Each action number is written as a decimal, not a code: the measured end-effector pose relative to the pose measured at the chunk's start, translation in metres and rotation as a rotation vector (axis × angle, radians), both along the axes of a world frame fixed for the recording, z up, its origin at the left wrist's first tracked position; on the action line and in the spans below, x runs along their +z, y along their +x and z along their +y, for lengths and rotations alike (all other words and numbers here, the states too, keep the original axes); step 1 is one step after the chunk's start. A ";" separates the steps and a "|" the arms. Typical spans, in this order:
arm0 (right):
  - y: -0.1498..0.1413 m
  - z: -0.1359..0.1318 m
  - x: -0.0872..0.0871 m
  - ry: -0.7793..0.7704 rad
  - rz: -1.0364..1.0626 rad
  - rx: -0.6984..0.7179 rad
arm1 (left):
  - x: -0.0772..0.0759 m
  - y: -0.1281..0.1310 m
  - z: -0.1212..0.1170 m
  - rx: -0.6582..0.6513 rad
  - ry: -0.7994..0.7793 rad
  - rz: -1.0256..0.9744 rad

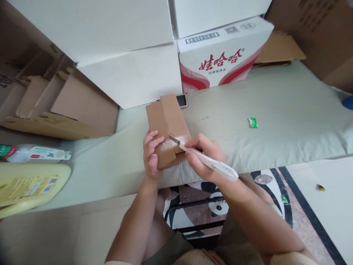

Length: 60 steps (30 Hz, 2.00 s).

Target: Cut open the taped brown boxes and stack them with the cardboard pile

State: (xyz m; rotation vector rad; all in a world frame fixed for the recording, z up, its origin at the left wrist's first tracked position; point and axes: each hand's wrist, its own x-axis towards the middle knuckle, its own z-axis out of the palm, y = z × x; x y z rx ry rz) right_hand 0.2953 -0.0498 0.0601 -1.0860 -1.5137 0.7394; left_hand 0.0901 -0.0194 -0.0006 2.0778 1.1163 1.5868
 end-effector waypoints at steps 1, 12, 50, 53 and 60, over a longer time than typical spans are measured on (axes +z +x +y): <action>-0.001 0.000 0.004 0.017 -0.053 -0.027 | 0.000 0.001 0.001 -0.004 0.005 0.000; -0.006 0.003 0.003 -0.056 0.149 -0.090 | 0.001 0.001 0.001 0.000 -0.006 0.010; -0.007 0.000 0.011 0.153 -0.132 -0.079 | -0.002 -0.002 -0.001 0.022 -0.034 0.005; -0.009 0.001 0.008 0.148 -0.158 -0.063 | -0.003 -0.002 -0.001 0.044 -0.039 0.028; -0.011 0.000 0.010 0.103 -0.109 -0.039 | -0.001 -0.002 -0.002 0.033 -0.034 0.031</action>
